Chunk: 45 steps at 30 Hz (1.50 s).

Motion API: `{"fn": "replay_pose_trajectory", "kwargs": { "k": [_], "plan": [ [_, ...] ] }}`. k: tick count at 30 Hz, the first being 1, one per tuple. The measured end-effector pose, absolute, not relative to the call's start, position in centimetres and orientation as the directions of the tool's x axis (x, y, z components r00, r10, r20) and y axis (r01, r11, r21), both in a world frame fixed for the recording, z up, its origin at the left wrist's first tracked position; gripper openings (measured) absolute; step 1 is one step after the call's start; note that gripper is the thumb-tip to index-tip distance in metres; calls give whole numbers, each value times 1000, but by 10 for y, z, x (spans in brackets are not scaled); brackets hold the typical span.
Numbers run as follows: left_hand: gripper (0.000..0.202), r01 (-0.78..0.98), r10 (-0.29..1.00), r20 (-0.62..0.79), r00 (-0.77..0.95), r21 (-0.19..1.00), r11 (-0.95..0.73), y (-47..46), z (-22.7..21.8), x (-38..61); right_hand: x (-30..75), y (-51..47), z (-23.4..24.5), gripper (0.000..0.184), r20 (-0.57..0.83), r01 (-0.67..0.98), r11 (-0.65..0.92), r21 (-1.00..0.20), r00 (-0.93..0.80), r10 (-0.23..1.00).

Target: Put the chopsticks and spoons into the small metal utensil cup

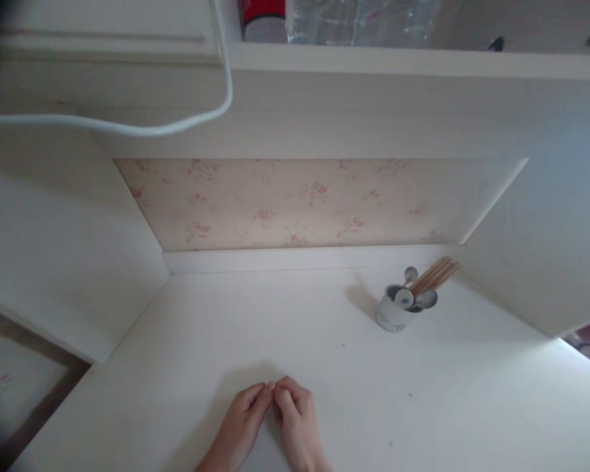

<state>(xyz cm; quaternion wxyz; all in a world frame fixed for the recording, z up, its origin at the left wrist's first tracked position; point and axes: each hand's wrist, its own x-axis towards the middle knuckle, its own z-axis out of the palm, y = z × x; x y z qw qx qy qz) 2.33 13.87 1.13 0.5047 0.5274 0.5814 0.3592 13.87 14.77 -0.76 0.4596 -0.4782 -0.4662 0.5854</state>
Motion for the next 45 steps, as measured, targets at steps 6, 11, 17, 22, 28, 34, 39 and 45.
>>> {"fn": "replay_pose_trajectory", "kwargs": {
  "k": [6, 11, 17, 22, 28, 34, 39, 45],
  "plan": [
    [48, 309, 989, -130, 69, 945, 102, 133, 14, 21, 137, 145, -3, 34, -99, -66, -105, -992, -96, 991],
    [48, 298, 993, -87, 85, 953, 58, 131, 11, 21, 138, 143, -1, 32, -74, -34, -77, -996, -88, 993],
    [50, 272, 995, -72, 74, 961, 49, 132, 11, 21, 137, 144, 1, 31, -56, -36, -60, -998, -105, 993],
    [50, 250, 994, -68, 87, 967, 45, 132, 14, 22, 138, 145, 0, 32, -43, -73, -54, -996, -140, 989],
    [49, 233, 993, -89, 81, 970, 68, 131, 15, 23, 138, 144, -4, 37, -44, -87, -55, -995, -129, 991],
    [48, 227, 992, -91, 93, 972, 68, 131, 16, 22, 139, 147, -3, 34, -62, -67, -72, -995, -133, 989],
    [45, 202, 990, -79, 120, 978, 54, 132, 17, 23, 140, 147, 0, 32, -78, -24, -82, -996, -138, 987],
    [47, 287, 988, -141, 68, 951, 116, 135, 9, 21, 194, 186, 2, 30, 23, 54, 6, -998, 309, 951]
  ]
}}
